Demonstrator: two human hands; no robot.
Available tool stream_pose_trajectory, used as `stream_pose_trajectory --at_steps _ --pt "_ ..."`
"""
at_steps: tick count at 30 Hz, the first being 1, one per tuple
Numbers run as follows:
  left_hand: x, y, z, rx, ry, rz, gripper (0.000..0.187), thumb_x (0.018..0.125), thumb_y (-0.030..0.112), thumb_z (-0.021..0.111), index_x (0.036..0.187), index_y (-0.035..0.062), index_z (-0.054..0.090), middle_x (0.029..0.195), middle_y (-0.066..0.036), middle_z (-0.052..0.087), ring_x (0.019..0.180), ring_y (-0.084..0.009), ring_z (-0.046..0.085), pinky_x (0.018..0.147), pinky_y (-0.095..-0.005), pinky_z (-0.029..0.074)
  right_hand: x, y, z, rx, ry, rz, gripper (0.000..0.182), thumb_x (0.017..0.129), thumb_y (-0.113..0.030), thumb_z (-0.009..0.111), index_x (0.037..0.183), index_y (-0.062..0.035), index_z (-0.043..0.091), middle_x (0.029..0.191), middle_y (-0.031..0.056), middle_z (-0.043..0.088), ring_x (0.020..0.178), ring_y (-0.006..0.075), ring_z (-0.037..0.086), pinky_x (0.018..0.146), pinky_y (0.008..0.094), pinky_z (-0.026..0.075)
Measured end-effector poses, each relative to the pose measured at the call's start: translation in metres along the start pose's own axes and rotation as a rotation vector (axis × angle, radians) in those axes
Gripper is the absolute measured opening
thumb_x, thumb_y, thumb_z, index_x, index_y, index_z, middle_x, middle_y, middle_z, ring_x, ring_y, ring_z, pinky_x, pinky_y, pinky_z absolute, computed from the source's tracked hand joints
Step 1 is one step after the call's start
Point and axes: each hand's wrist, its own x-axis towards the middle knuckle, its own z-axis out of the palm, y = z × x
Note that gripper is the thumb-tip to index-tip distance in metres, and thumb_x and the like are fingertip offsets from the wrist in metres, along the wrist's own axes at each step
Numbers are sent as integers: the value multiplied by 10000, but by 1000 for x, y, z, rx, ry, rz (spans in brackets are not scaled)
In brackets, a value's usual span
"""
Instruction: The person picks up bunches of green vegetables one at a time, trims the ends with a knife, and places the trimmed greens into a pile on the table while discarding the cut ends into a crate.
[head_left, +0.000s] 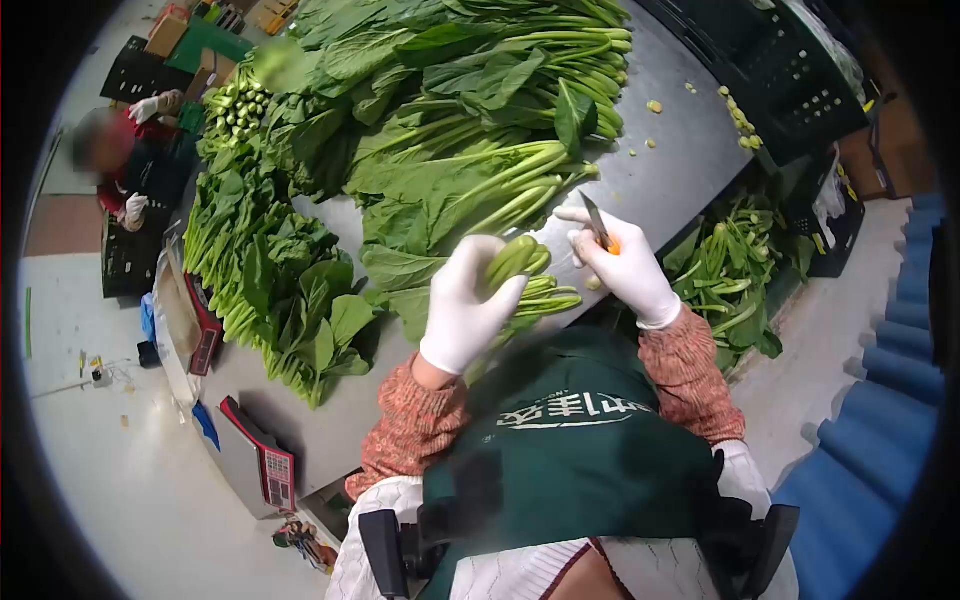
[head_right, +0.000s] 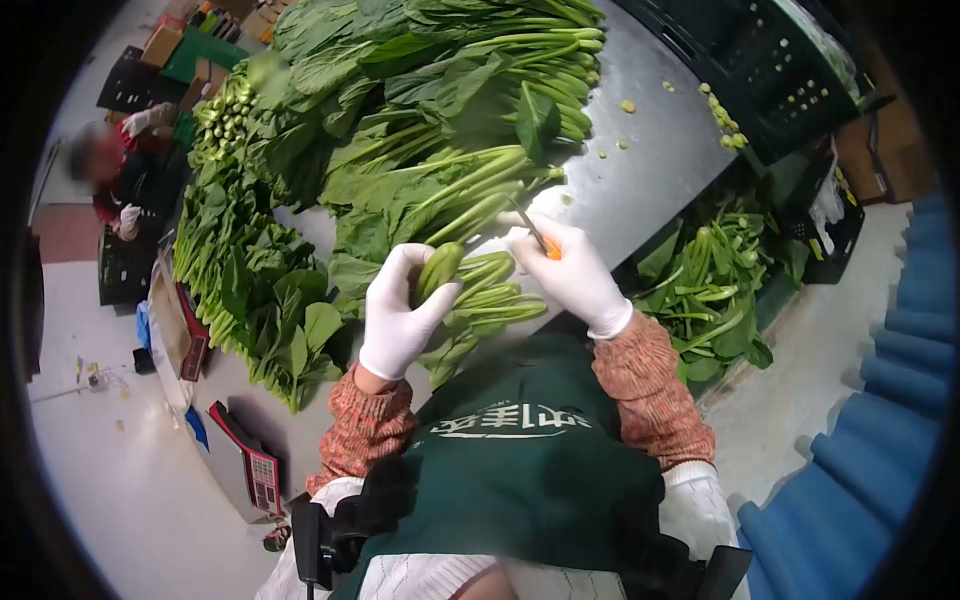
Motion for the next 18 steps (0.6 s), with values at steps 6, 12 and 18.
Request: stream_pose_trajectory --at_steps 6,12,18 --pt "6 -1 -1 -52 -117 70 295 824 133 727 1062 6 608 945 -121 627 832 -186 597 787 -314 497 1 -21 19 -97 -68 -407 204 794 -23 741 980 12 666 841 56 565 719 133 512 673 255 436" --pt "6 -9 -18 -89 -185 205 304 946 141 595 1212 -2 564 948 -130 614 810 -197 581 771 -306 481 0 -27 9 -9 22 -93 65 897 18 591 961 21 594 826 22 587 713 64 532 654 208 440" --pt "3 -17 -15 -37 -430 119 363 990 228 525 1279 8 535 952 -178 654 809 -284 640 755 -376 510 -4 -43 28 -110 -189 -197 154 856 -42 709 990 18 662 786 35 653 688 90 581 632 239 473"
